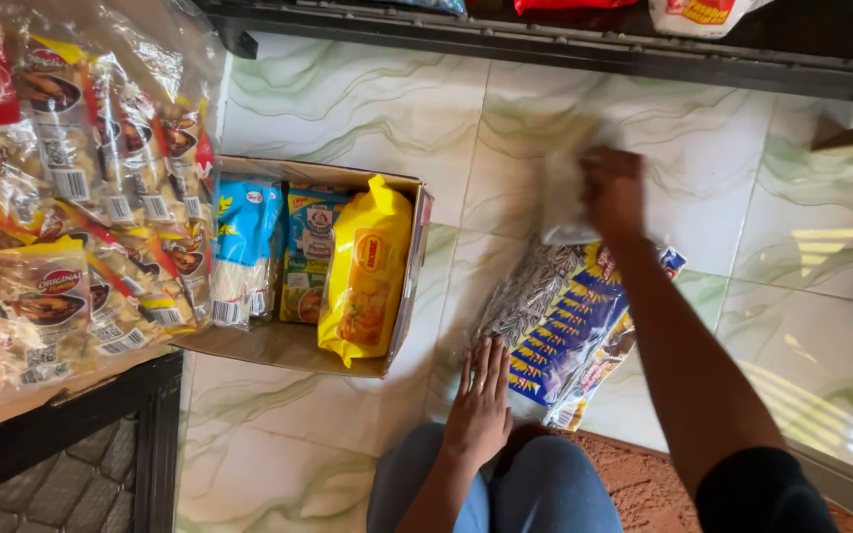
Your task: Organizing and cleaning snack packages on a shelf in a small store environment.
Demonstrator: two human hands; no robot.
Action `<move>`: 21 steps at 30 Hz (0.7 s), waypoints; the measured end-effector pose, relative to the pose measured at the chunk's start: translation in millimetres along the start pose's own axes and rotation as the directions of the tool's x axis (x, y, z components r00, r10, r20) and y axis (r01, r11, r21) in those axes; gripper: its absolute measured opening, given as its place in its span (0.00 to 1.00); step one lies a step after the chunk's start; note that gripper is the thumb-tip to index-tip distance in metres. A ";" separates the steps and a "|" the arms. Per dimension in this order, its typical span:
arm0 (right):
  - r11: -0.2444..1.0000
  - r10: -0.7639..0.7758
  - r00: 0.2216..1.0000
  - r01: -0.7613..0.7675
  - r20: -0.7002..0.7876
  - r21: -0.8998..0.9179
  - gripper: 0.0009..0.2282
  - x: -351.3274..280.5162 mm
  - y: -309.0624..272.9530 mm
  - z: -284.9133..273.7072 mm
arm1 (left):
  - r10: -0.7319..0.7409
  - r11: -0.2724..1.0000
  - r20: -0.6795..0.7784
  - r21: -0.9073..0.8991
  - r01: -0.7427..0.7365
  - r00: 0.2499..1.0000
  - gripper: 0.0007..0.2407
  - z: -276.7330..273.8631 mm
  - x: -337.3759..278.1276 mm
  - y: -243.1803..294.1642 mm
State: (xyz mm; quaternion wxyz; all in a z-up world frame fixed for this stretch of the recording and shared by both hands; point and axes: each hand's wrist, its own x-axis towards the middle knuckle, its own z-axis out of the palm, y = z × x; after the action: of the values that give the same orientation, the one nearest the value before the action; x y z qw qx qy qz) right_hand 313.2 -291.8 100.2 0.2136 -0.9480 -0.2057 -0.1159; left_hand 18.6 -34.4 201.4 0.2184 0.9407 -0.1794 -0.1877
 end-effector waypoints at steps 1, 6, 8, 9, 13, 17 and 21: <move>0.991 0.115 0.991 -0.109 -0.071 0.076 0.12 -5.8 23.3 -0.7 | 0.002 1.000 -0.001 0.027 -0.002 1.000 0.39 0.1 -0.3 -1.0; 0.474 0.582 0.798 -0.490 0.158 0.731 0.16 -7.4 -19.9 -133.8 | 0.000 1.000 0.018 0.019 -0.001 1.000 0.40 4.6 2.7 -3.1; 0.652 0.518 0.850 -0.467 0.099 0.598 0.18 -19.0 -95.8 -209.6 | 0.001 0.999 0.004 0.049 -0.001 1.000 0.39 10.0 -0.1 -1.3; 0.652 0.520 0.848 -0.472 0.103 0.593 0.18 -56.4 -94.1 -169.3 | 0.002 0.999 0.007 0.043 -0.003 1.000 0.39 9.8 -3.6 -4.0; 0.900 0.279 0.938 -0.330 0.206 0.284 0.24 -174.1 -142.7 -75.6 | 0.023 1.000 -0.043 -0.019 -0.024 0.999 0.37 22.7 4.0 -0.3; 0.976 0.208 0.931 -0.218 0.300 0.002 0.26 -158.5 -201.1 -67.4 | 0.021 0.955 0.011 0.295 -0.023 1.000 0.33 22.9 3.1 -2.4; 0.972 0.152 0.969 -0.111 0.197 -0.205 0.22 -144.8 -135.0 -57.4 | 0.014 0.935 -0.063 0.354 0.009 0.998 0.33 13.7 0.0 4.4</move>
State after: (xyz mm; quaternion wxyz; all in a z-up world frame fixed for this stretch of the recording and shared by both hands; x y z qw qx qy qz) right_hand 117.7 -255.8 154.5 0.1048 -0.9827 -0.1516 -0.0193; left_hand 11.5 -42.7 192.1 0.0514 0.9699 -0.2044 -0.1217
